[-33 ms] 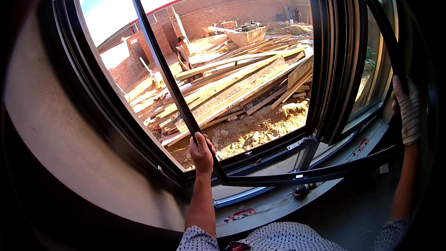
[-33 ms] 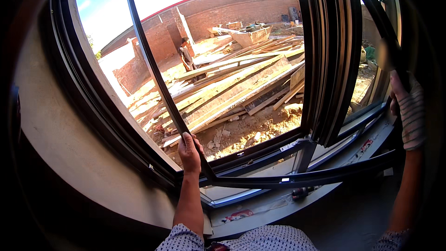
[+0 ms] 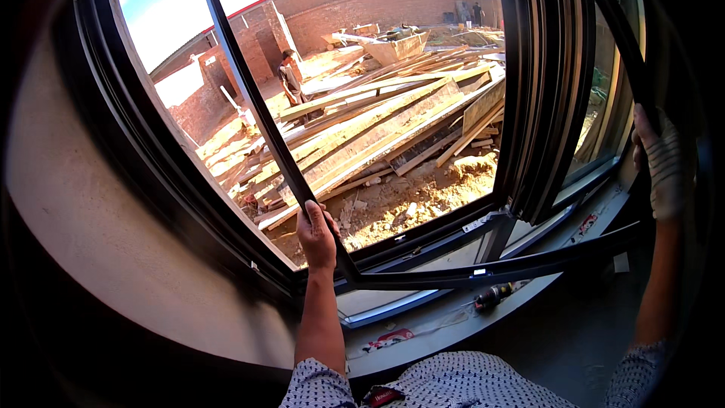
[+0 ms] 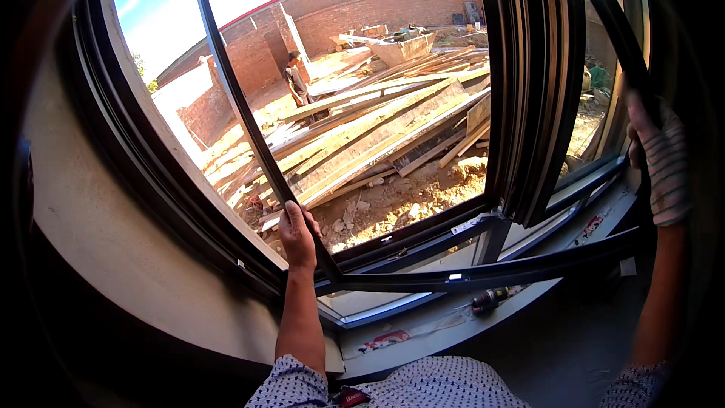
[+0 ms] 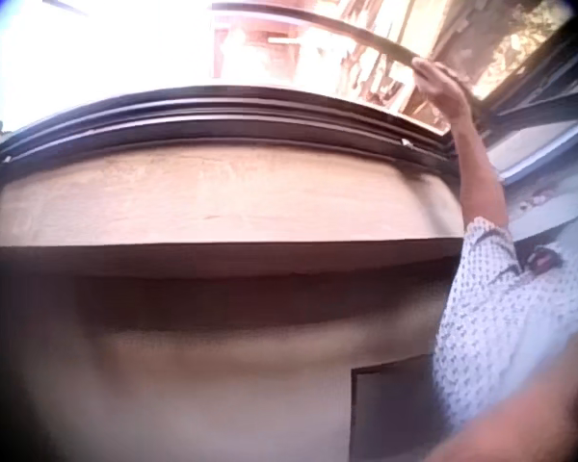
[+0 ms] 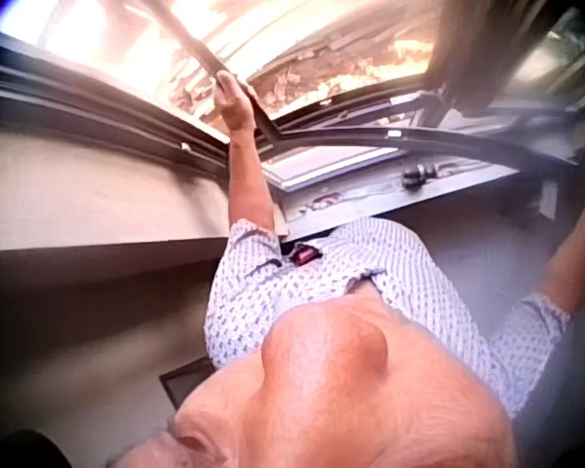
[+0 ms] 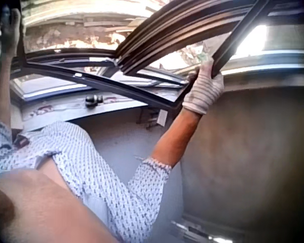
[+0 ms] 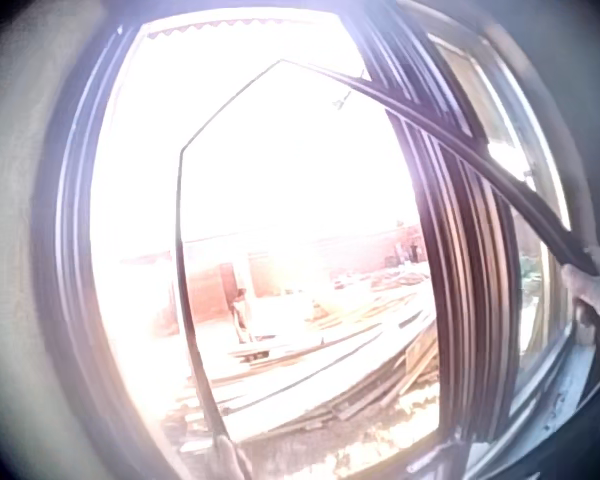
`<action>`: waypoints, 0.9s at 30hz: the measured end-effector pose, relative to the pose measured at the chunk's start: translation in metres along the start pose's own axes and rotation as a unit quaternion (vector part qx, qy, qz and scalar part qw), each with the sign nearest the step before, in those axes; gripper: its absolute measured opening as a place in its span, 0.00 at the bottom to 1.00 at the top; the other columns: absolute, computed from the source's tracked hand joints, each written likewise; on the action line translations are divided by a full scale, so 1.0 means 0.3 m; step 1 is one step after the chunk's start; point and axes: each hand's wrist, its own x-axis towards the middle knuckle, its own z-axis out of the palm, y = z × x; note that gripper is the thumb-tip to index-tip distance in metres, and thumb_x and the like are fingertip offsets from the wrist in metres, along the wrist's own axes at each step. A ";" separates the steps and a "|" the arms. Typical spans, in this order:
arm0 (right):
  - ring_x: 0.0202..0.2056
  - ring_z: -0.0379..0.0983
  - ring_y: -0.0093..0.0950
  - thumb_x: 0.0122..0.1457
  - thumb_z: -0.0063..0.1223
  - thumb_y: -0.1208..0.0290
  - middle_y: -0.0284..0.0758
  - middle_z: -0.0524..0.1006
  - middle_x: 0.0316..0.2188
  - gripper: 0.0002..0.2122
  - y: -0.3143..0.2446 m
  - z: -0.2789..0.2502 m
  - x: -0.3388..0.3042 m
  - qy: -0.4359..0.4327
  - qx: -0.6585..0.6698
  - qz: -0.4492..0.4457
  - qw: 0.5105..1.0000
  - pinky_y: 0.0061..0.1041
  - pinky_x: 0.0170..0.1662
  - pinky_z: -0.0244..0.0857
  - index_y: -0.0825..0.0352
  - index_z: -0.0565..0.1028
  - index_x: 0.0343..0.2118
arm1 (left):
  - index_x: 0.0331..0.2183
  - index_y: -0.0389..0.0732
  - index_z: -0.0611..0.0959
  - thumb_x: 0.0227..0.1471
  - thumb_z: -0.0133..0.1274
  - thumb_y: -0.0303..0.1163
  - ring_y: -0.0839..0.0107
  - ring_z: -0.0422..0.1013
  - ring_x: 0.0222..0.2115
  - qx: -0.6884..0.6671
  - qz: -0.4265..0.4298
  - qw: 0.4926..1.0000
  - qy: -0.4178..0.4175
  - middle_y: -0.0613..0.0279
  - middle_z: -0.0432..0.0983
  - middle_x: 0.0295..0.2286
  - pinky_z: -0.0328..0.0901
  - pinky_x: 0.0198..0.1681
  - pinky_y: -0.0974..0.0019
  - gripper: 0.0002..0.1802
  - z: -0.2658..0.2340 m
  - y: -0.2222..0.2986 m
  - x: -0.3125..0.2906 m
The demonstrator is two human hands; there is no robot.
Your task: The person removes protective yellow tape from a window screen frame and a separate metal frame. They then align and insert the screen mesh into the metal frame, preparing it for installation into the window opening.
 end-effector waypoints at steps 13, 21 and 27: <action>0.15 0.69 0.18 0.62 0.64 0.62 0.27 0.75 0.19 0.11 -0.244 0.192 0.112 -0.021 0.204 -0.034 0.978 0.19 0.17 0.63 0.63 0.77 0.29 | 0.54 0.30 0.75 0.65 0.50 0.51 0.47 0.66 0.55 0.366 0.408 0.836 -0.011 0.41 0.72 0.50 0.60 0.59 0.49 0.32 0.146 0.229 0.076; 0.14 0.69 0.17 0.63 0.63 0.62 0.26 0.75 0.19 0.10 -0.198 0.421 0.127 -0.052 0.215 0.005 0.975 0.18 0.16 0.63 0.63 0.77 0.32 | 0.40 0.36 0.85 0.56 0.60 0.58 0.59 0.79 0.32 0.322 0.042 0.799 -0.506 0.48 0.81 0.28 0.71 0.39 0.59 0.31 0.239 0.199 -0.044; 0.14 0.67 0.17 0.63 0.63 0.63 0.28 0.74 0.19 0.11 -0.107 0.532 0.144 -0.053 0.246 -0.017 0.968 0.18 0.15 0.61 0.65 0.75 0.32 | 0.38 0.36 0.84 0.56 0.62 0.55 0.56 0.77 0.29 0.318 0.028 0.785 -0.530 0.46 0.80 0.27 0.70 0.36 0.57 0.28 0.252 0.097 0.005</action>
